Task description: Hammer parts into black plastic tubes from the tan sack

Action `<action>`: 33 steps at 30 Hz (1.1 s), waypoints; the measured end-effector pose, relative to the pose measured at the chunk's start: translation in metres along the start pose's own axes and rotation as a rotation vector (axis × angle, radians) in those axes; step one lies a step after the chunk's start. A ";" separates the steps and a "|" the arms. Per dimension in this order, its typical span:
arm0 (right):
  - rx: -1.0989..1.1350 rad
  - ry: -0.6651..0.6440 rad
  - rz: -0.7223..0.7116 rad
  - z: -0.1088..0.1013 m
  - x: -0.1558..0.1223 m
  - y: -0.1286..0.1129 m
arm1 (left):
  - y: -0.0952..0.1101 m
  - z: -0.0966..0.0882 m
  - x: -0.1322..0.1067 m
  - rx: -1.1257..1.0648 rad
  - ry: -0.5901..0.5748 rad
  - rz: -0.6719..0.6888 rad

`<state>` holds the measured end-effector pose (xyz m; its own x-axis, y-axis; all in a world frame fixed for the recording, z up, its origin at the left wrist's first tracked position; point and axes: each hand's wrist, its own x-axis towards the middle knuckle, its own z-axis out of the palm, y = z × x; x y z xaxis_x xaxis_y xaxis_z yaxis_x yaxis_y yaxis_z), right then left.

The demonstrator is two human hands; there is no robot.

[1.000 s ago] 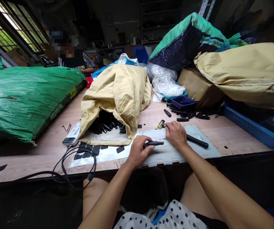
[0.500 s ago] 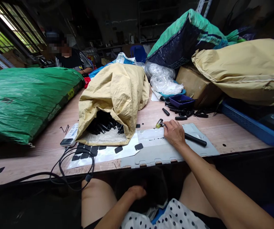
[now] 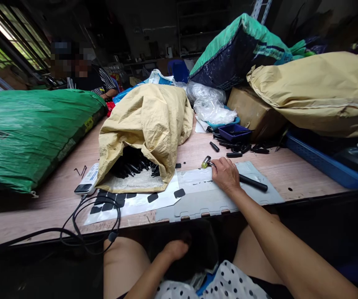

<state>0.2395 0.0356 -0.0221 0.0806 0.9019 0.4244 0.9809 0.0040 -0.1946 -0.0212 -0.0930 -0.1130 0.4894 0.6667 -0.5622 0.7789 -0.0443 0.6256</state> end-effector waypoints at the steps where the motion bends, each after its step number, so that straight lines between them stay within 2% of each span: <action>1: -0.003 -0.003 -0.001 0.000 0.000 0.000 | 0.005 -0.004 -0.007 0.011 -0.022 0.007; 2: -0.007 -0.006 -0.001 0.000 0.000 0.000 | 0.013 -0.011 -0.017 0.004 -0.054 0.031; 4: -0.011 -0.008 0.002 0.000 0.000 0.000 | 0.030 -0.037 -0.038 -0.090 -0.161 0.116; 6: -0.012 -0.006 0.005 0.000 0.000 -0.001 | 0.045 -0.075 -0.059 -0.316 -0.275 0.182; 7: -0.012 -0.006 0.007 0.000 0.000 -0.001 | 0.051 -0.096 -0.067 -0.427 -0.272 0.195; 8: -0.013 -0.006 0.009 0.000 -0.001 -0.001 | 0.054 -0.118 -0.071 -0.508 -0.188 0.214; 9: -0.013 -0.007 0.010 0.000 -0.001 -0.001 | 0.054 -0.138 -0.072 -0.564 -0.023 0.236; 12: -0.008 -0.007 0.010 0.000 0.000 -0.001 | 0.045 -0.187 -0.051 -0.529 0.680 0.248; 13: -0.005 -0.007 0.008 0.000 0.000 -0.001 | 0.041 -0.198 -0.039 -0.440 0.877 0.220; 14: -0.003 -0.006 0.006 0.000 0.000 -0.001 | 0.036 -0.206 -0.026 -0.322 1.019 0.181; 15: -0.001 -0.006 0.004 0.000 0.000 -0.001 | 0.032 -0.211 -0.014 -0.188 1.104 0.138; 16: 0.000 -0.007 0.002 0.000 0.000 -0.001 | 0.029 -0.215 -0.004 -0.048 1.135 0.098; 19: 0.001 -0.007 0.001 0.000 0.000 0.000 | 0.026 -0.215 0.015 0.289 1.044 0.002; 21: 0.001 -0.009 0.000 0.000 0.000 0.000 | 0.025 -0.212 0.018 0.390 0.963 -0.056; 24: 0.003 -0.009 -0.001 -0.001 0.000 0.000 | 0.021 -0.210 0.012 0.412 0.924 -0.120; 27: 0.005 -0.002 0.004 -0.001 0.000 -0.001 | 0.012 -0.209 -0.002 0.409 0.972 -0.149; 29: 0.003 0.001 0.005 -0.001 0.000 -0.001 | 0.008 -0.206 -0.015 0.365 1.082 -0.161; 31: 0.001 0.004 0.002 -0.001 0.000 -0.001 | 0.012 -0.197 -0.028 0.255 1.245 -0.134; 33: -0.002 0.006 0.001 0.000 0.000 -0.001 | 0.024 -0.183 -0.038 0.099 1.348 -0.003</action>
<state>0.2382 0.0351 -0.0217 0.0823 0.8994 0.4294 0.9811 0.0025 -0.1933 -0.0927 0.0161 0.0226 -0.2303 0.8698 0.4364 0.8323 -0.0564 0.5515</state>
